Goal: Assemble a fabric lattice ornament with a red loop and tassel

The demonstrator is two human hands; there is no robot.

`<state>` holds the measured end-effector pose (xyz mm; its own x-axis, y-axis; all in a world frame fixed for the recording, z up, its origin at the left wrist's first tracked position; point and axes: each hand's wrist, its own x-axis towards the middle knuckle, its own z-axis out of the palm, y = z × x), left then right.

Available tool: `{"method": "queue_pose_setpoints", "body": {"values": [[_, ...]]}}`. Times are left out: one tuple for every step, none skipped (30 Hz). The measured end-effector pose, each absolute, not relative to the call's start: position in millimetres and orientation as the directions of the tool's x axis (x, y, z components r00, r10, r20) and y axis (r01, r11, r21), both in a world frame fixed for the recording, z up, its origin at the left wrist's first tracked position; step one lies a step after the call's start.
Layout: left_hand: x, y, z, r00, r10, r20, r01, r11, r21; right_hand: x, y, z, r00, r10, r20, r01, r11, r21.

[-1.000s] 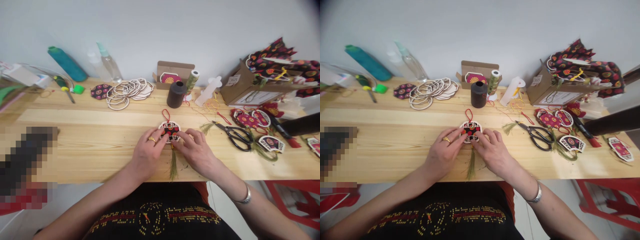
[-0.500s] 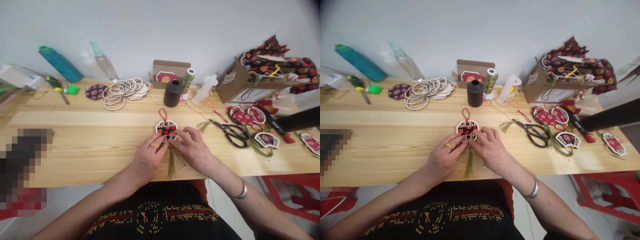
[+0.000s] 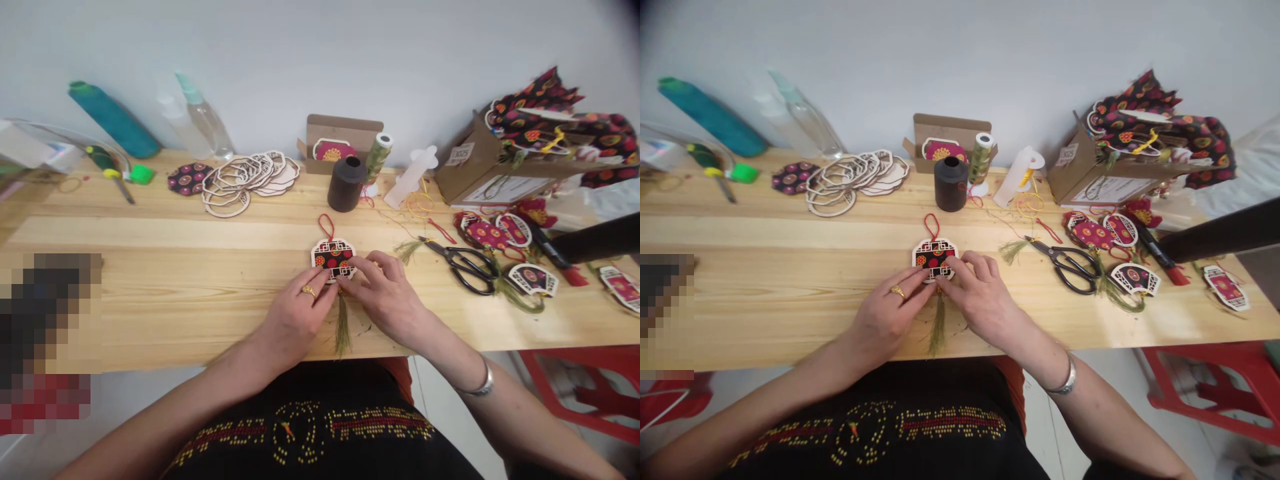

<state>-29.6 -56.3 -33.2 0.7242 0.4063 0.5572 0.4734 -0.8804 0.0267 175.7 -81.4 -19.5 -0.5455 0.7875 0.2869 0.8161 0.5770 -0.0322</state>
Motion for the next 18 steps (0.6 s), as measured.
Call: {"method": "queue_pose_setpoints", "body": {"values": [[-29.5, -56.4, -33.0, 0.724, 0.407, 0.557, 0.474, -0.88, 0.026, 175.6, -81.5, -19.5, -0.545, 0.789, 0.285, 0.817, 0.576, -0.035], [-29.4, -56.4, -32.7, 0.724, 0.41, 0.555, 0.476, -0.879, 0.027, 175.5, -81.5, -19.4, -0.544, 0.79, 0.282, 0.817, 0.576, -0.038], [-29.4, -56.5, -32.5, 0.724, 0.411, 0.554, 0.477, -0.878, 0.029, 175.4, -81.6, -19.4, -0.544, 0.791, 0.281, 0.816, 0.576, -0.041], [-29.4, -56.4, -32.3, 0.725, 0.413, 0.552, 0.477, -0.878, 0.031, 175.4, -81.6, -19.4, -0.543, 0.791, 0.281, 0.816, 0.577, -0.045], [-29.5, -56.4, -32.3, 0.725, 0.413, 0.552, 0.476, -0.879, 0.032, 175.4, -81.5, -19.5, -0.542, 0.791, 0.284, 0.816, 0.577, -0.048], [-29.6, -56.4, -32.3, 0.724, 0.411, 0.553, 0.475, -0.879, 0.032, 175.4, -81.5, -19.7, -0.543, 0.79, 0.285, 0.815, 0.578, -0.05], [-29.8, -56.5, -32.5, 0.724, 0.41, 0.554, 0.474, -0.88, 0.032, 175.4, -81.4, -19.8, -0.543, 0.789, 0.288, 0.814, 0.579, -0.052], [-30.0, -56.5, -32.8, 0.725, 0.41, 0.554, 0.474, -0.88, 0.031, 175.5, -81.3, -19.9, -0.544, 0.787, 0.29, 0.812, 0.581, -0.054], [-30.2, -56.6, -33.3, 0.724, 0.41, 0.555, 0.474, -0.88, 0.031, 175.6, -81.3, -19.9, -0.544, 0.787, 0.291, 0.811, 0.582, -0.058], [-30.4, -56.6, -33.9, 0.723, 0.412, 0.554, 0.475, -0.879, 0.033, 175.7, -81.2, -19.9, -0.544, 0.788, 0.289, 0.811, 0.582, -0.062], [-30.6, -56.7, -34.6, 0.722, 0.415, 0.554, 0.477, -0.878, 0.036, 175.8, -81.2, -19.9, -0.543, 0.79, 0.285, 0.811, 0.582, -0.067], [-30.8, -56.7, -35.4, 0.72, 0.418, 0.554, 0.478, -0.878, 0.04, 175.8, -81.1, -20.0, -0.542, 0.792, 0.282, 0.811, 0.581, -0.072], [-30.9, -56.7, -36.1, 0.718, 0.419, 0.556, 0.478, -0.877, 0.043, 175.9, -81.0, -20.0, -0.54, 0.794, 0.281, 0.812, 0.579, -0.078], [-30.9, -56.6, -36.8, 0.716, 0.418, 0.56, 0.478, -0.877, 0.044, 176.0, -81.0, -20.2, -0.538, 0.795, 0.281, 0.812, 0.578, -0.083], [-30.8, -56.5, -37.3, 0.714, 0.417, 0.562, 0.478, -0.877, 0.043, 176.0, -80.9, -20.4, -0.536, 0.794, 0.285, 0.811, 0.579, -0.087], [-30.7, -56.4, -37.6, 0.714, 0.417, 0.563, 0.478, -0.877, 0.043, 176.0, -80.9, -20.7, -0.535, 0.793, 0.291, 0.81, 0.579, -0.09], [-30.5, -56.3, -37.8, 0.714, 0.416, 0.563, 0.478, -0.877, 0.043, 176.1, -80.8, -21.1, -0.534, 0.792, 0.296, 0.809, 0.58, -0.093], [-30.4, -56.2, -37.7, 0.712, 0.419, 0.563, 0.479, -0.877, 0.046, 176.0, -80.8, -21.6, -0.533, 0.79, 0.302, 0.808, 0.581, -0.094]]}}
